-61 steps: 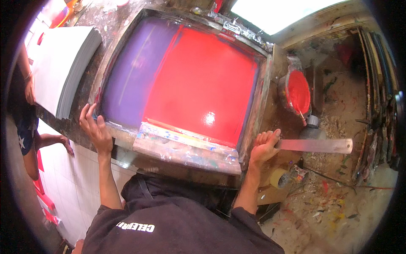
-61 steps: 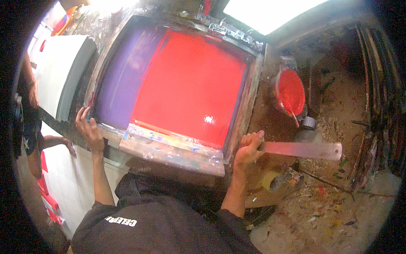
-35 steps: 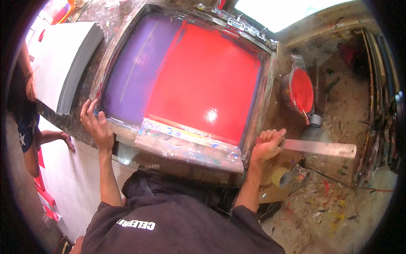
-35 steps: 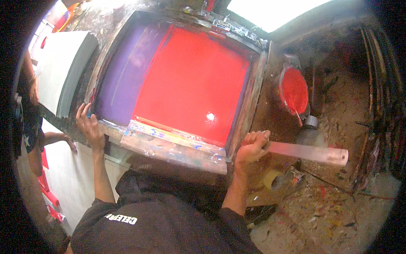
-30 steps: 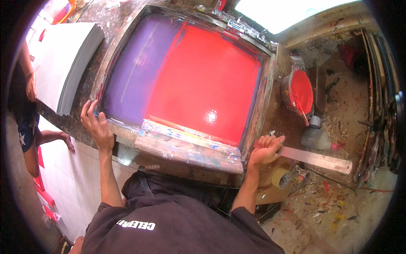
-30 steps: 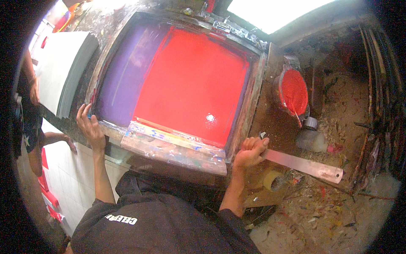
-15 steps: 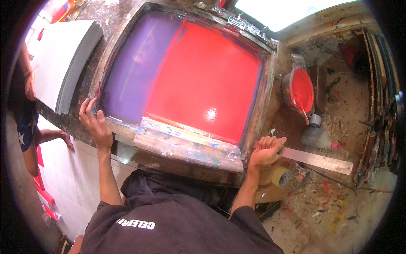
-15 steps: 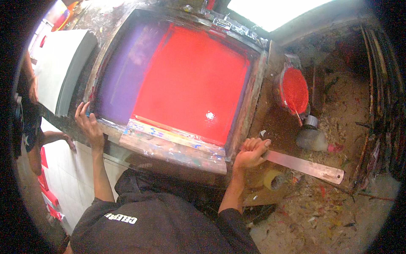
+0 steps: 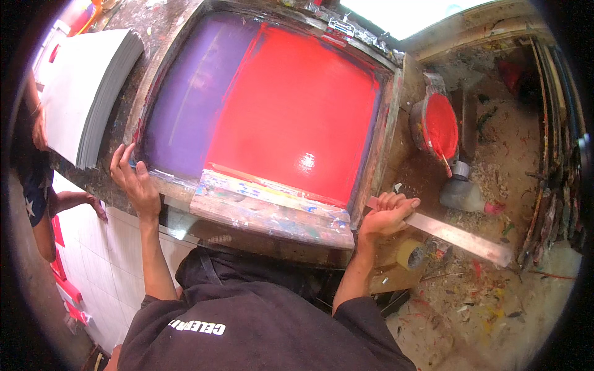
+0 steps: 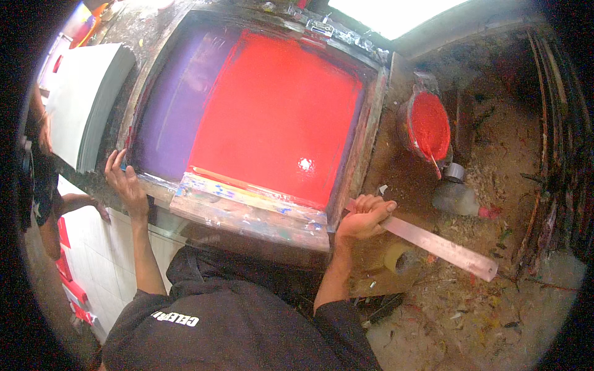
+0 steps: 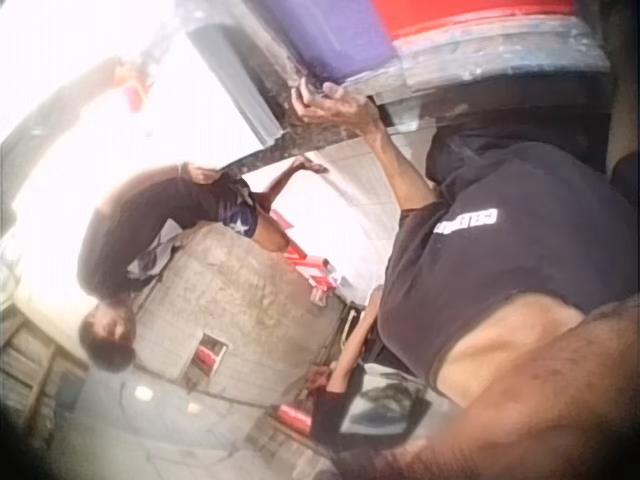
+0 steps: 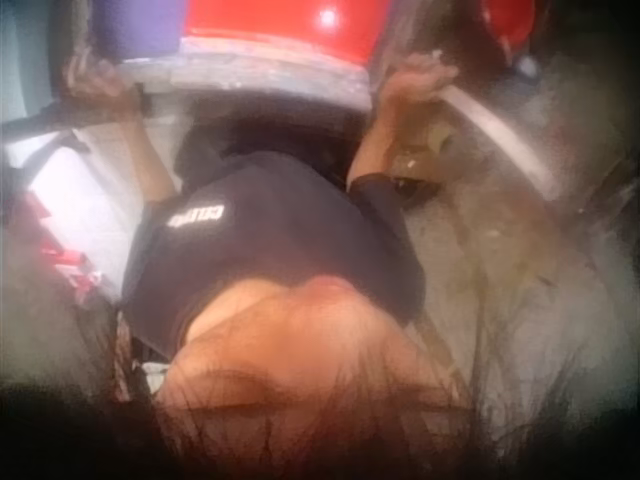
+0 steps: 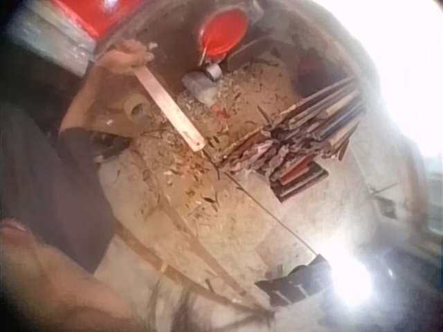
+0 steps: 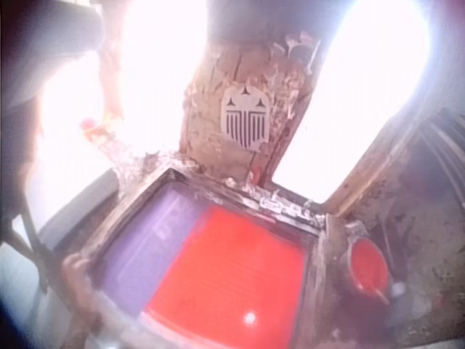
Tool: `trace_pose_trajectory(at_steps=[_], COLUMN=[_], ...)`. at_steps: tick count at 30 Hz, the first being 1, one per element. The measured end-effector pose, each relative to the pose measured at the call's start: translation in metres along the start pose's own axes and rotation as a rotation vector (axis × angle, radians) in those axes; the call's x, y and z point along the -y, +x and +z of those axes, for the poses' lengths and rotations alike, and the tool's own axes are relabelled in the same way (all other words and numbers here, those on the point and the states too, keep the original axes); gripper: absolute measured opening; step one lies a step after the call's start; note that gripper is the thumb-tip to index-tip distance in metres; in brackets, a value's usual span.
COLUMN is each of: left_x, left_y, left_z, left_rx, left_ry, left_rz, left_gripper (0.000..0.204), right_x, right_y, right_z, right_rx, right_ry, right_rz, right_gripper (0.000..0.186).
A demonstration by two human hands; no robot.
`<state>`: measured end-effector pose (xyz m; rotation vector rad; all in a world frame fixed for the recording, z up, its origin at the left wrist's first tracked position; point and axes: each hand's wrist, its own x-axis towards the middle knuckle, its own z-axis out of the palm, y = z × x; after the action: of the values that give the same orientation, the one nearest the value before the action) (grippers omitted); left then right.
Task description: The person uses a squeegee to pull red ink across a screen printing frame, transferring a design onto a white bag. After completing the print, the person lifts the bag to show the red logo and hands it to a coworker.
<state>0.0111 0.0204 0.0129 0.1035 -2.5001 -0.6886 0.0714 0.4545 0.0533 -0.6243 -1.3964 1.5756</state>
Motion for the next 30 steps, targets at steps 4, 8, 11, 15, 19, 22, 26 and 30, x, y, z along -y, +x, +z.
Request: trace_pose_trajectory(at_steps=[4, 8, 11, 15, 19, 22, 26, 30], left_x=[-0.001, 0.0, -0.001, 0.0, 0.004, -0.005, -0.004, -0.003], left_y=[0.001, 0.002, 0.0, 0.0, -0.003, 0.002, 0.001, 0.001], left_z=[-0.003, -0.003, -0.002, -0.001, -0.001, -0.006, -0.003, -0.001], left_rx=[0.014, 0.017, 0.01, -0.002, 0.013, 0.032, 0.006, 0.004], left_ry=[0.019, 0.008, 0.0, -0.016, 0.005, 0.007, -0.028, 0.005], left_rz=[0.012, 0.005, -0.009, -0.007, -0.003, -0.002, -0.009, 0.0], left_gripper=[0.04, 0.04, 0.04, 0.04, 0.04, 0.04, 0.04, 0.04], right_x=[-0.002, -0.003, 0.003, 0.01, 0.003, 0.0, 0.009, 0.002], right_y=[0.014, 0.014, -0.005, -0.005, 0.012, 0.008, -0.01, 0.004], right_z=[0.015, 0.008, -0.01, -0.002, 0.018, 0.006, -0.011, -0.013], right_rx=[0.026, 0.057, 0.071, 0.045, 0.045, 0.089, 0.114, 0.113], right_ry=[-0.007, -0.001, -0.001, 0.032, 0.037, 0.048, 0.058, 0.041], right_rz=[-0.056, -0.017, 0.051, 0.097, 0.024, 0.016, 0.06, 0.149], right_gripper=[0.047, 0.046, 0.047, 0.047, 0.046, 0.047, 0.048, 0.048])
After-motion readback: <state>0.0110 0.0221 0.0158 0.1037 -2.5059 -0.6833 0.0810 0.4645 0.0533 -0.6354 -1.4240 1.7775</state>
